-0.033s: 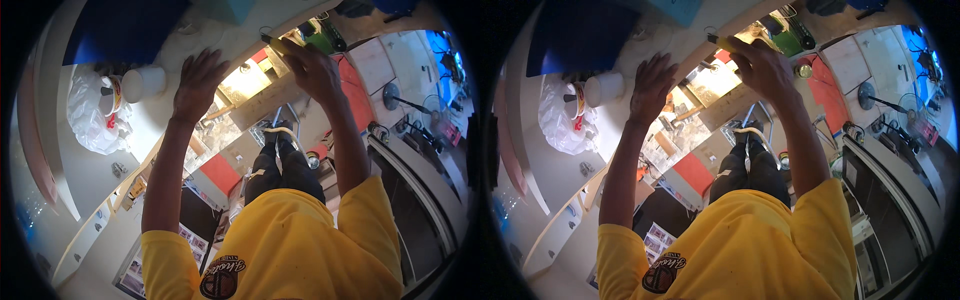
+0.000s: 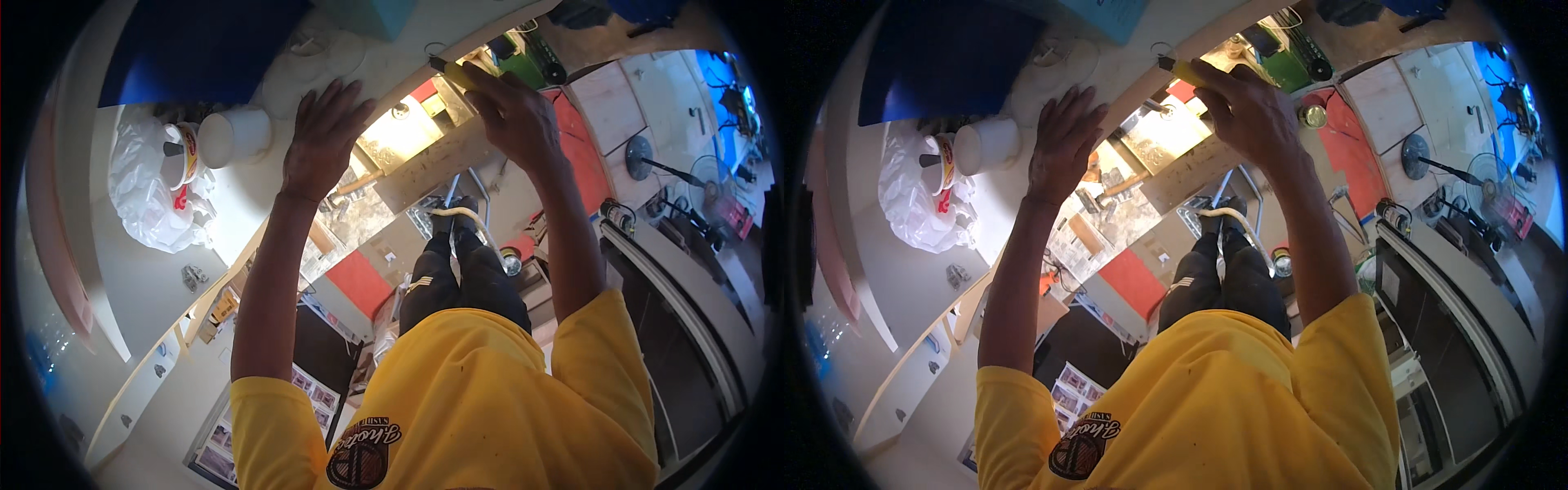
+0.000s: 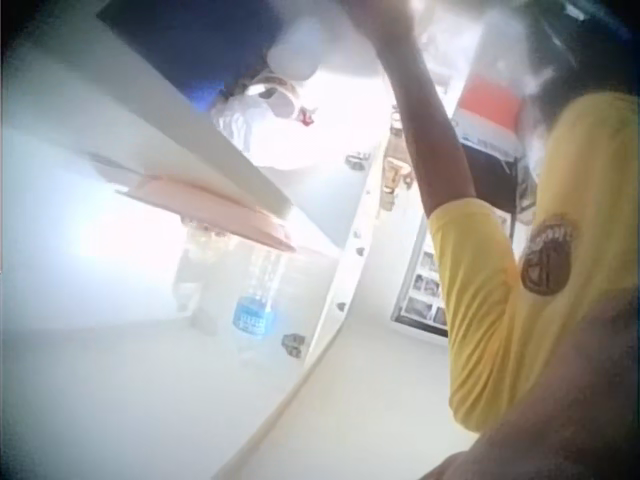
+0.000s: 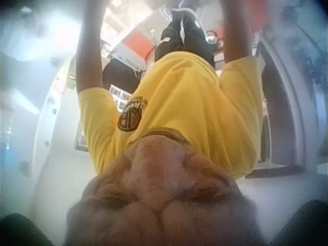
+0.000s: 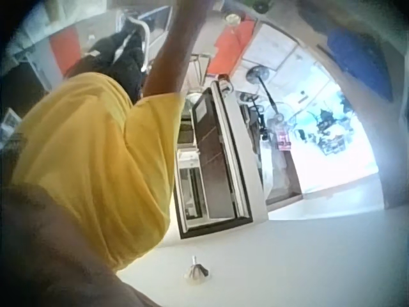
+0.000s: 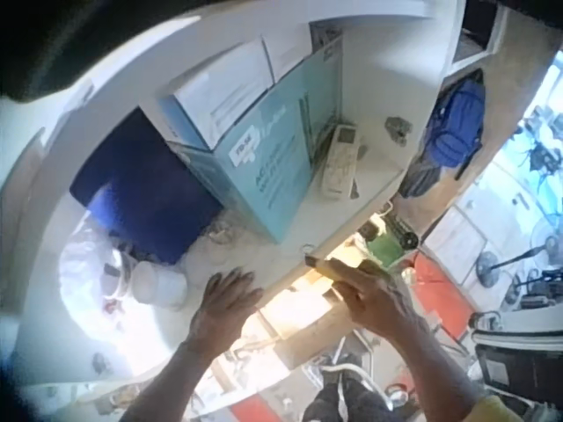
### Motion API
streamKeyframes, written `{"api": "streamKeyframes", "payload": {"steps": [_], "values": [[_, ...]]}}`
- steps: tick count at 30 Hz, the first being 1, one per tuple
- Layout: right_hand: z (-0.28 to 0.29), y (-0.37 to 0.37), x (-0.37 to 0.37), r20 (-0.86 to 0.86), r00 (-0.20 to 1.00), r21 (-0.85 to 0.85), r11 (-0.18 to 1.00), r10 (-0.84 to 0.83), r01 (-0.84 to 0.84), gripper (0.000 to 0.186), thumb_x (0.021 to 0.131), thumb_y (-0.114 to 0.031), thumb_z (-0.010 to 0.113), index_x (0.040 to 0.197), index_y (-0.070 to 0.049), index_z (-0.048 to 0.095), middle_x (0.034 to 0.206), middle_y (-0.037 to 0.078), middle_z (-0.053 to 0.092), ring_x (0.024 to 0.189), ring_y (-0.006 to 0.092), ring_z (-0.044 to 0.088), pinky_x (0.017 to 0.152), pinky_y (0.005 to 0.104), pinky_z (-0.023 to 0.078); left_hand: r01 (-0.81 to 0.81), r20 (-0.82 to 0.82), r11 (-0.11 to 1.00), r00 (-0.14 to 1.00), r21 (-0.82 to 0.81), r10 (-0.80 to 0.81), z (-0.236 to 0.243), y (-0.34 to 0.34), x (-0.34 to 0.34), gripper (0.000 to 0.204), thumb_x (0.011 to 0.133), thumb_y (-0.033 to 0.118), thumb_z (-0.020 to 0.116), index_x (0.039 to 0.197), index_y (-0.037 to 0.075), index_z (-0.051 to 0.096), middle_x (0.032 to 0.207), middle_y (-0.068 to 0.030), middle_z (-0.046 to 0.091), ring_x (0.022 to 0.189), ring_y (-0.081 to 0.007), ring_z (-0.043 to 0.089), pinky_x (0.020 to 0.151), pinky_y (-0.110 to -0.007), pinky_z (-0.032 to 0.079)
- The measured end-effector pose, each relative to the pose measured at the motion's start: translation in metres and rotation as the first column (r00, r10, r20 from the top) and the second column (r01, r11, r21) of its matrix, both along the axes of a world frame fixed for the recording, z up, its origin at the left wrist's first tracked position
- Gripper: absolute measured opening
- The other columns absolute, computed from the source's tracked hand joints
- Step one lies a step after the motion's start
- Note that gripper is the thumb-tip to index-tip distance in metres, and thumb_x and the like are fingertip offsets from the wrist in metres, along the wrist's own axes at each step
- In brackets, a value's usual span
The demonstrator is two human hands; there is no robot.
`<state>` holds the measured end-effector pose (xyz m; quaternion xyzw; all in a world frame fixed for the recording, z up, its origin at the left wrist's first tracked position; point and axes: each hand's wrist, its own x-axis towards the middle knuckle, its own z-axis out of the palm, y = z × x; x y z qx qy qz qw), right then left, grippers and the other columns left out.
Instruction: The person uses a utility knife to trim a piece of white material from a cabinet edge, then positions a wooden support beam vertically inside the cabinet and hammers it into place.
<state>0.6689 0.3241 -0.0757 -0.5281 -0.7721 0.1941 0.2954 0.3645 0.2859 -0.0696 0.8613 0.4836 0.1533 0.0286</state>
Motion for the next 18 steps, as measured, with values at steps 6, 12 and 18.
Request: {"api": "streamKeyframes", "payload": {"steps": [6,12,18], "values": [[-0.003,0.016,-0.002,-0.008,1.000,0.041,0.999,0.026,-0.025,0.035,0.091,-0.021,0.073,0.127,-0.023,0.071,0.085,0.012,0.069,0.070,0.0270,0.066,0.064,0.0391,0.052,0.008,-0.019,1.000,1.000,0.005,-0.008,0.000,0.006,0.002,0.038,0.091,0.012,0.068,0.129,0.017,0.066,0.144,-0.0055,0.057,0.137,-0.0284,0.050,0.114,-0.052,0.037],[0.003,0.009,-0.004,0.004,1.000,0.028,1.000,-0.008,0.007,0.035,0.090,-0.023,0.073,0.126,-0.025,0.071,0.086,0.010,0.070,0.073,0.0294,0.068,0.063,0.0406,0.054,-0.004,0.024,1.000,1.000,0.013,0.004,-0.002,0.002,-0.001,0.038,0.089,0.011,0.069,0.127,0.017,0.068,0.143,-0.0049,0.058,0.137,-0.0282,0.050,0.114,-0.051,0.037],[-0.003,0.022,0.003,-0.039,0.998,0.075,0.996,0.051,-0.048,0.033,0.091,-0.025,0.073,0.124,-0.024,0.072,0.087,0.011,0.069,0.074,0.0304,0.069,0.062,0.0408,0.054,0.022,0.016,1.000,1.000,-0.016,-0.021,-0.005,0.005,-0.002,0.040,0.091,0.012,0.069,0.131,0.016,0.067,0.146,-0.0068,0.056,0.139,-0.0300,0.048,0.116,-0.050,0.034]]}}
